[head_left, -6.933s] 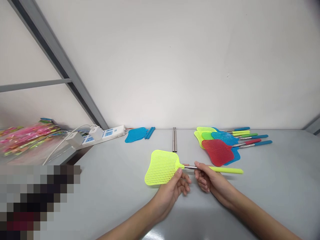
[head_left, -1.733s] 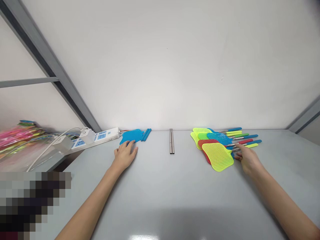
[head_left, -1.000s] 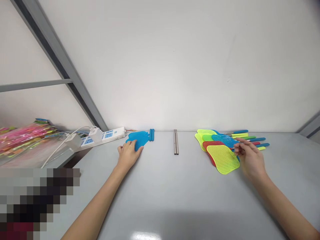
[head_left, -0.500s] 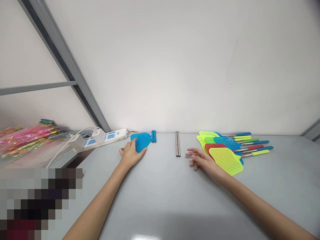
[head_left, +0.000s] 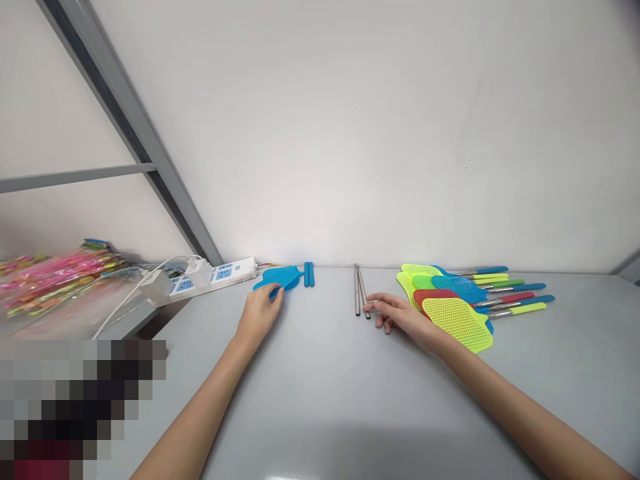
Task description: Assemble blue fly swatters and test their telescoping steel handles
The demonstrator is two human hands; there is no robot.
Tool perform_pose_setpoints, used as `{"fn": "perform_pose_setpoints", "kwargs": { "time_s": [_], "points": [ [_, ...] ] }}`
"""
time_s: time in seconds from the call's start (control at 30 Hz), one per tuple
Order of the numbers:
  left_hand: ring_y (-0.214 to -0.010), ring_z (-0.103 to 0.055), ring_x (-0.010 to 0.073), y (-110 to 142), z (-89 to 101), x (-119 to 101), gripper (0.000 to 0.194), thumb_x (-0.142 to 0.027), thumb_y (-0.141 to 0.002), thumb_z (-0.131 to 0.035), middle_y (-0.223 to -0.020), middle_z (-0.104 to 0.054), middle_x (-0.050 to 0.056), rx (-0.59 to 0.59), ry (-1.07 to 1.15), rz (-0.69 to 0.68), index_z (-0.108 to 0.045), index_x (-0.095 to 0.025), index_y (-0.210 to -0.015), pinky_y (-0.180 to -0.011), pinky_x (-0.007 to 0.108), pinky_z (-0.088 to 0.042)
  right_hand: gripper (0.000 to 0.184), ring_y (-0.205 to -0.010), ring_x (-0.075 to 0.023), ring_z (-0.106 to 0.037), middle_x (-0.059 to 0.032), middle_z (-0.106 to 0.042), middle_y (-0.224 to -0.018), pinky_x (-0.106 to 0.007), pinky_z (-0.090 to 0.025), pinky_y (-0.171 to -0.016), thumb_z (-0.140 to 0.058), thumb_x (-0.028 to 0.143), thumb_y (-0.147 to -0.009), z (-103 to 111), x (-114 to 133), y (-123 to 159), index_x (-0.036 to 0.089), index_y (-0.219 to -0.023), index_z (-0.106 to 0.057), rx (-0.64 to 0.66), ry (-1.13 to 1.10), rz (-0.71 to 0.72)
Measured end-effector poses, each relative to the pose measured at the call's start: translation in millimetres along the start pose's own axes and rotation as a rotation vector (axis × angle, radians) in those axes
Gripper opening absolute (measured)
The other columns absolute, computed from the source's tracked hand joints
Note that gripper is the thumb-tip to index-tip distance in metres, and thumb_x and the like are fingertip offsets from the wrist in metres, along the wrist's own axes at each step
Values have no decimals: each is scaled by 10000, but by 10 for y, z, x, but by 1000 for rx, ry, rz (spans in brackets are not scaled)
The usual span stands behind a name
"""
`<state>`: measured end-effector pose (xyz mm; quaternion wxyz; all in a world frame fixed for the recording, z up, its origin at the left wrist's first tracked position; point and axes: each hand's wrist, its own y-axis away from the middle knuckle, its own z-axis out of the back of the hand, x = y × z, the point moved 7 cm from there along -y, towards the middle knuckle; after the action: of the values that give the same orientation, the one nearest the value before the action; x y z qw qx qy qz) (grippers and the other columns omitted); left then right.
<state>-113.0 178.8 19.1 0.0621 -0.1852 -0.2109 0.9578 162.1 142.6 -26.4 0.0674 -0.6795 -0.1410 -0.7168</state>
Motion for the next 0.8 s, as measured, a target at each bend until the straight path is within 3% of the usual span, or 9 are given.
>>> {"fn": "perform_pose_setpoints", "kwargs": {
  "time_s": [0.17, 0.3, 0.43, 0.53, 0.7, 0.8],
  "points": [
    [-908, -592, 212, 45, 153, -102, 293, -364, -828, -405, -979, -649, 45, -146, 74, -44, -623, -187, -913, -824, 320, -448, 293, -608, -100, -509, -43, -605, -930, -219, -418, -517, -520, 384, -772, 66, 32, 156, 197, -993, -564, -15, 49, -32],
    [-942, -582, 179, 143, 276, -319, 259, -370, -830, -443, -987, -647, 19, -223, 134, -116, -615, -205, -932, -827, 287, -461, 282, -598, -104, -510, -37, -606, -855, -253, -438, -581, -515, 385, -774, 87, 76, 321, 180, -956, -578, -19, 73, -60],
    [-909, -601, 167, 326, 474, -694, 149, -266, -810, -514, -936, -660, 9, -392, 255, -367, -618, -205, -897, -851, 307, -467, 292, -575, -102, -510, -39, -614, -817, -255, -437, -577, -501, 407, -779, 113, 48, 454, 164, -921, -580, -4, 92, -109],
    [-904, -607, 159, 465, 560, -914, 167, -154, -781, -551, -931, -660, 8, -442, 328, -519, -608, -205, -929, -856, 319, -479, 325, -554, -107, -504, -33, -617, -723, -241, -420, -548, -475, 442, -795, 125, -10, 568, 153, -902, -579, 47, 114, -161],
    [-905, -611, 187, 646, 672, -1092, 306, -49, -715, -600, -942, -656, 23, -524, 405, -672, -596, -199, -982, -807, 351, -517, 369, -538, -110, -495, -28, -623, -689, -226, -401, -528, -439, 468, -823, 150, -89, 835, 159, -999, -537, 131, 153, -242],
    [-885, -618, 201, 720, 726, -1153, 363, 7, -668, -622, -914, -660, 35, -566, 429, -733, -601, -178, -981, -772, 354, -534, 374, -478, -96, -448, -25, -613, -617, -218, -370, -499, -386, 474, -850, 151, -156, 1028, 151, -934, -555, 220, 221, -306]
  ]
}}
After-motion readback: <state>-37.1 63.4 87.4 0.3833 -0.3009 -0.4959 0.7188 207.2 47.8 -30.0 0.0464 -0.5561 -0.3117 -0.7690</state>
